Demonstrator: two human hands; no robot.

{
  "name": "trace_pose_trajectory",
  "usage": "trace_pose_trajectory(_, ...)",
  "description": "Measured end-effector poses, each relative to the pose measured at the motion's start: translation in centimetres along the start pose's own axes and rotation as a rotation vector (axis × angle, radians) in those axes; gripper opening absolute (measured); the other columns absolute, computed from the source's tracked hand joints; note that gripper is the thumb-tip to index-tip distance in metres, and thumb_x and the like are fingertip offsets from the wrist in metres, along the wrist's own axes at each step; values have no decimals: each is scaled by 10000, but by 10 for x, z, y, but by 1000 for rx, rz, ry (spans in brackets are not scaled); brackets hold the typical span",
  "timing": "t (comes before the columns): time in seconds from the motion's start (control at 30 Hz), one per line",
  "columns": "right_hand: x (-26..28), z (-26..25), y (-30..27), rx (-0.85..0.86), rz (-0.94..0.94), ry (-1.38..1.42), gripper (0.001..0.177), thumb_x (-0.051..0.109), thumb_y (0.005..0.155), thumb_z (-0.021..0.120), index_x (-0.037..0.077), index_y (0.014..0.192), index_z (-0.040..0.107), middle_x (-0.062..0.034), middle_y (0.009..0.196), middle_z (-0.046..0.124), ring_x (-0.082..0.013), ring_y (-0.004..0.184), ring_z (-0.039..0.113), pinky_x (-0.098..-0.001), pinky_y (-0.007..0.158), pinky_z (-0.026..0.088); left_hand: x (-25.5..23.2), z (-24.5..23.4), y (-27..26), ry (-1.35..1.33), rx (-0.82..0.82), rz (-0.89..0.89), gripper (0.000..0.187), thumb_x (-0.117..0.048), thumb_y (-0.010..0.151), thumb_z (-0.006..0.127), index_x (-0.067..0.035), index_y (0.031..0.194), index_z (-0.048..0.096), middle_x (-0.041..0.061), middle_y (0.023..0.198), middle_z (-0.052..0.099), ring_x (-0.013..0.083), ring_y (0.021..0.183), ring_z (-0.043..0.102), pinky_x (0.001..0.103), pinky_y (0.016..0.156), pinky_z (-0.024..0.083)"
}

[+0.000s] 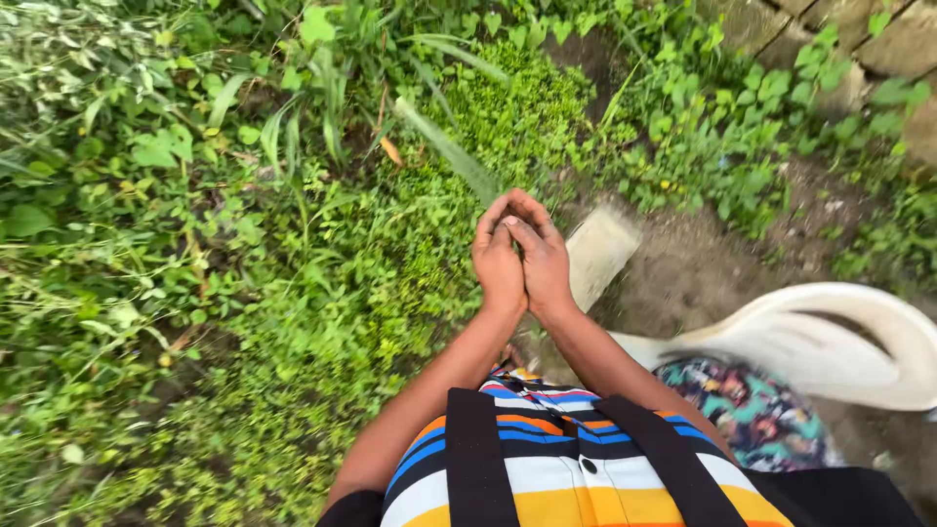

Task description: Harvesting green leafy plants from a garden and placing them into a bowl.

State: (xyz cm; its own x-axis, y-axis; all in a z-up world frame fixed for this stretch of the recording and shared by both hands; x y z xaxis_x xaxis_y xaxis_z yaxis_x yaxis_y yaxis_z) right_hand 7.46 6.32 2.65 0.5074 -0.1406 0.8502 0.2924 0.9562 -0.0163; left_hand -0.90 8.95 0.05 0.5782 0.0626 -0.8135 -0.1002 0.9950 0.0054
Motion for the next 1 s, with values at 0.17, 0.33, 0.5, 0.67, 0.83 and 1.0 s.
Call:
trace_pose_trajectory(0.17,6,-44,60,32,36,23,423,51,995,573,-6,1415,556,-92,1368,627,-174,1261,587,-305,1111,437,45,41,31,-68,-70,-59,345,-2,1019,438,24,1313,616,125,1282,664,206,1153,634,338,1046,489)
trace_pose_trajectory(0.33,-4,-44,81,54,122,-27,427,55,988,581,-1,1411,557,-103,1360,633,-182,1239,599,-310,1090,447,56,34,47,-59,-157,-50,335,-8,1025,451,46,1304,629,134,1240,674,218,1112,635,348,1008,499)
trace_pose_trajectory(0.5,-21,-35,102,103,170,-40,447,56,981,572,2,1423,534,-115,1374,625,-189,1250,600,-312,1093,451,61,17,67,26,-231,5,342,0,1004,457,49,1291,635,121,1250,681,200,1130,648,319,1019,504)
trace_pose_trajectory(0.67,-36,-25,129,140,194,-42,439,45,987,561,-5,1421,527,-114,1373,622,-185,1259,595,-314,1103,449,67,9,92,-96,-290,-46,340,-14,1011,462,34,1306,625,129,1247,676,210,1110,645,336,1002,510)
trace_pose_trajectory(0.83,-57,3,159,194,233,-63,438,38,971,555,-4,1407,546,-119,1353,627,-185,1243,599,-319,1095,452,58,-7,127,-154,-336,-27,359,-3,990,456,34,1307,620,130,1261,672,210,1116,651,338,1000,512)
trace_pose_trajectory(1.0,-83,44,183,265,227,-92,407,71,972,586,-2,1371,565,-105,1334,641,-172,1236,603,-303,1093,443,45,-51,165,-134,-398,79,339,-6,1000,479,52,1310,603,136,1267,666,210,1145,643,330,1024,507)
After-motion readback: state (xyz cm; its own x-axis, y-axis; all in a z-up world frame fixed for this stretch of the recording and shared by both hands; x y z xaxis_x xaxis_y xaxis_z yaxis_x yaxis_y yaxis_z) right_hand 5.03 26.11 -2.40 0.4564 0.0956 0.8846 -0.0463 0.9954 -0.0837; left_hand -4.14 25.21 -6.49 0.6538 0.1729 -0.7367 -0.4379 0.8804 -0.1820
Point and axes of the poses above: each hand's wrist, its own y-axis towards the middle knuckle, its own z-axis out of the palm, x = y × z, the point moved 9 cm from there along y, towards the middle knuckle
